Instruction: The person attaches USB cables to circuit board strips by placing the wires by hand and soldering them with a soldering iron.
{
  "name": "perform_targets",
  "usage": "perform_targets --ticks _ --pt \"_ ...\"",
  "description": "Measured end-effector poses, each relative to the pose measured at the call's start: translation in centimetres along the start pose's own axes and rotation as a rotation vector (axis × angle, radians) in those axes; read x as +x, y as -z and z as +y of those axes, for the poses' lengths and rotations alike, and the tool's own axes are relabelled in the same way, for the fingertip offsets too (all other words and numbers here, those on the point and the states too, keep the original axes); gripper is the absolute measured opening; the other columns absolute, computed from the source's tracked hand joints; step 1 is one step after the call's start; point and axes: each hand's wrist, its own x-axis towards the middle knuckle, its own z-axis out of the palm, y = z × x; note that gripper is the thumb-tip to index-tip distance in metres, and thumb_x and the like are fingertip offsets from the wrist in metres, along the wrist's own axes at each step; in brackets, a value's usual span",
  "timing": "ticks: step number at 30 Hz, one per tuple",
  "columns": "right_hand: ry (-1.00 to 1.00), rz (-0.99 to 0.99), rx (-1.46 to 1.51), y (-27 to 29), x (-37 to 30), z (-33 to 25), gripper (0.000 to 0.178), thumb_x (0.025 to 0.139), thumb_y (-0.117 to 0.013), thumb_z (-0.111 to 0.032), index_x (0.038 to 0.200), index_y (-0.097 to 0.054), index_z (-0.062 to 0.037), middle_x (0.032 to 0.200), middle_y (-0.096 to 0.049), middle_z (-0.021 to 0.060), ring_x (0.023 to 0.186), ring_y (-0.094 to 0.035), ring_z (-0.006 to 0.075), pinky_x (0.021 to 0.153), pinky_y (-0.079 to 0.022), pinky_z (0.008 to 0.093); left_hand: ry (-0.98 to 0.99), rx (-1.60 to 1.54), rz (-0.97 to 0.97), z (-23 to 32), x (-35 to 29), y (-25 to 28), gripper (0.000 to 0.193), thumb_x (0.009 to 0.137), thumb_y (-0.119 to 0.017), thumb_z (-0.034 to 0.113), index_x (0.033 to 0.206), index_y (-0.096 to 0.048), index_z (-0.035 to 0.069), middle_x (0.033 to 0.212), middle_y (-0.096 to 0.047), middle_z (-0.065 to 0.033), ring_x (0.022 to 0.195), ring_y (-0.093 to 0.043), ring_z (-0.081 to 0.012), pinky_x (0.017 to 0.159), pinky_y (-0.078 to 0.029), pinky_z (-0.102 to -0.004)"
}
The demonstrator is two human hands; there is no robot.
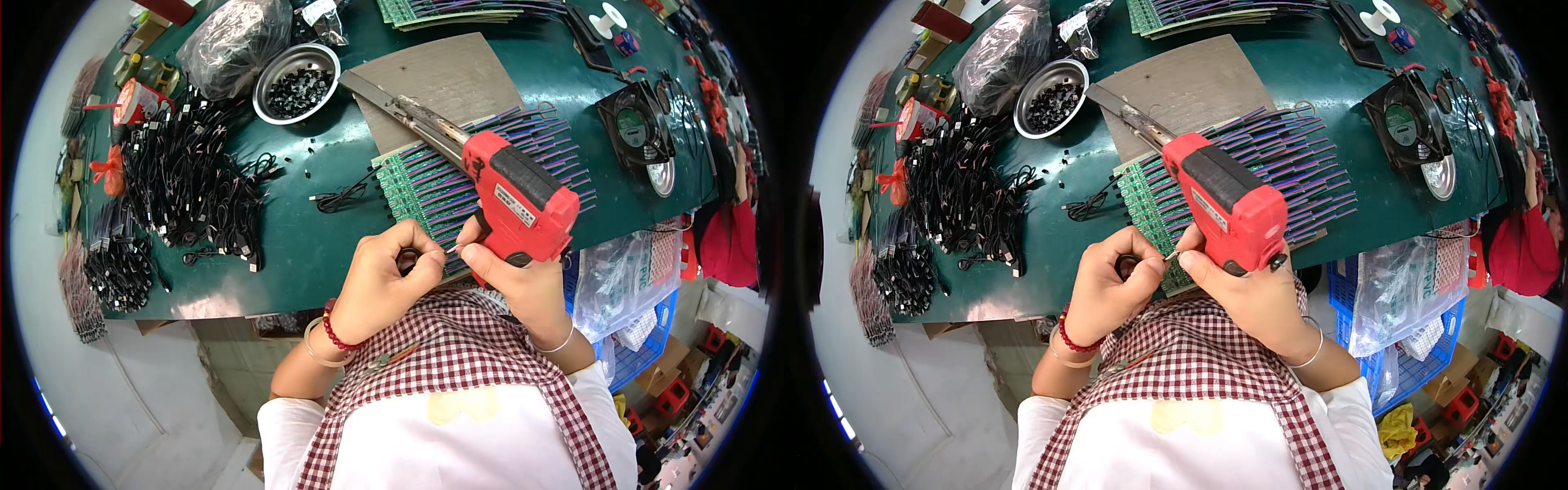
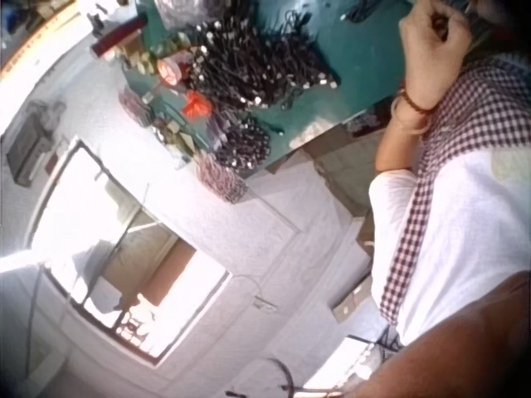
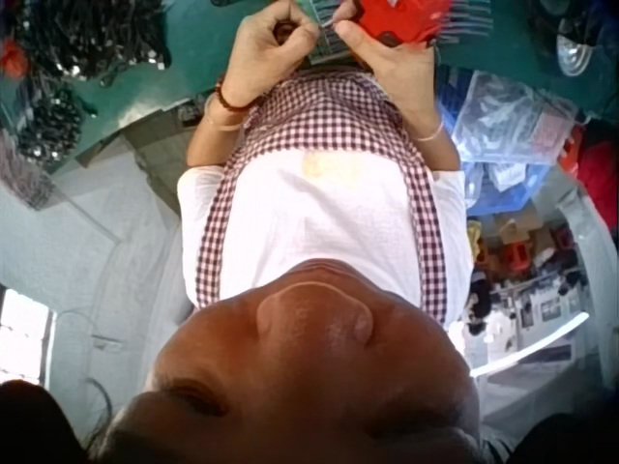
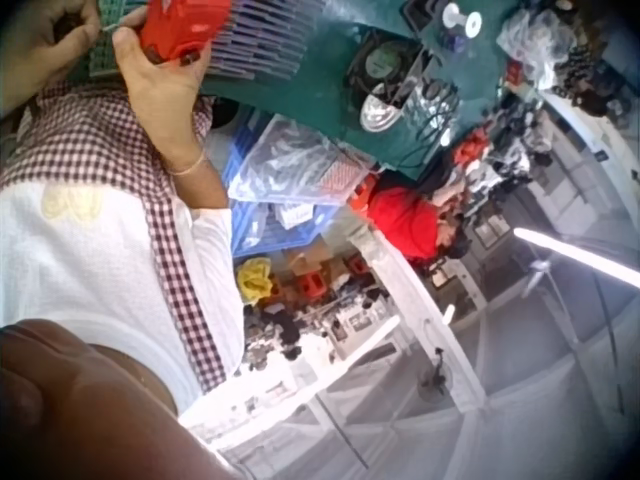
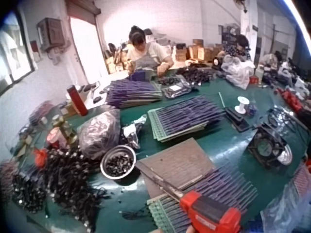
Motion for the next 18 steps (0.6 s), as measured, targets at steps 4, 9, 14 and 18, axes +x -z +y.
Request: perform_targets --ticks 4,9,14,18 --pt "-0.122 -0.019 0.01 -0.2 0.0 -0.3 0.015 0.081 -0.065 0.0 0.095 -0.061 -0.0009 0.084 -0.062 0.0004 0.073 -0.057 0.0058 0.064 -0.047 0.0222 -0.098 0.112 0.021 -0.2 0.2 -0.2 0.009 0.082 -0.061 0.003 0.081 -0.056 -0.003 0.065 -0.061 -0.0042 0.059 -0.054 -0.0034 0.053 -0.043 -0.0197" --pt "-0.04 0.019 0.037 -0.7 -0.2 0.5 0.014 0.082 -0.063 0.001 0.096 -0.06 -0.0009 0.085 -0.062 0.0008 0.074 -0.057 0.0062 0.064 -0.047 0.0224 -0.246 0.141 0.142 0.2 0.2 -1.5 0.008 0.08 -0.062 0.0 0.081 -0.054 -0.002 0.069 -0.063 -0.0075 0.061 -0.061 -0.0092 0.055 -0.048 -0.0238" --pt "-0.025 0.023 0.074 -0.9 -0.1 0.9 0.015 0.083 -0.061 0.002 0.097 -0.059 -0.0004 0.088 -0.062 0.002 0.076 -0.057 0.0067 0.066 -0.047 0.0225 -0.316 0.238 0.171 -0.6 0.1 -1.7 0.009 0.078 -0.062 -0.002 0.082 -0.055 -0.002 0.072 -0.063 -0.0097 0.063 -0.063 -0.0126 0.057 -0.05 -0.0254" --pt "-0.112 0.06 0.116 -1.1 -0.7 1.3 0.016 0.083 -0.062 0.003 0.098 -0.059 -0.0008 0.092 -0.062 0.003 0.081 -0.058 0.0068 0.069 -0.047 0.0227 -0.351 0.243 0.248 -0.9 0.5 -1.8 0.009 0.076 -0.063 -0.003 0.082 -0.057 -0.002 0.073 -0.063 -0.0097 0.064 -0.063 -0.0146 0.057 -0.049 -0.0255"
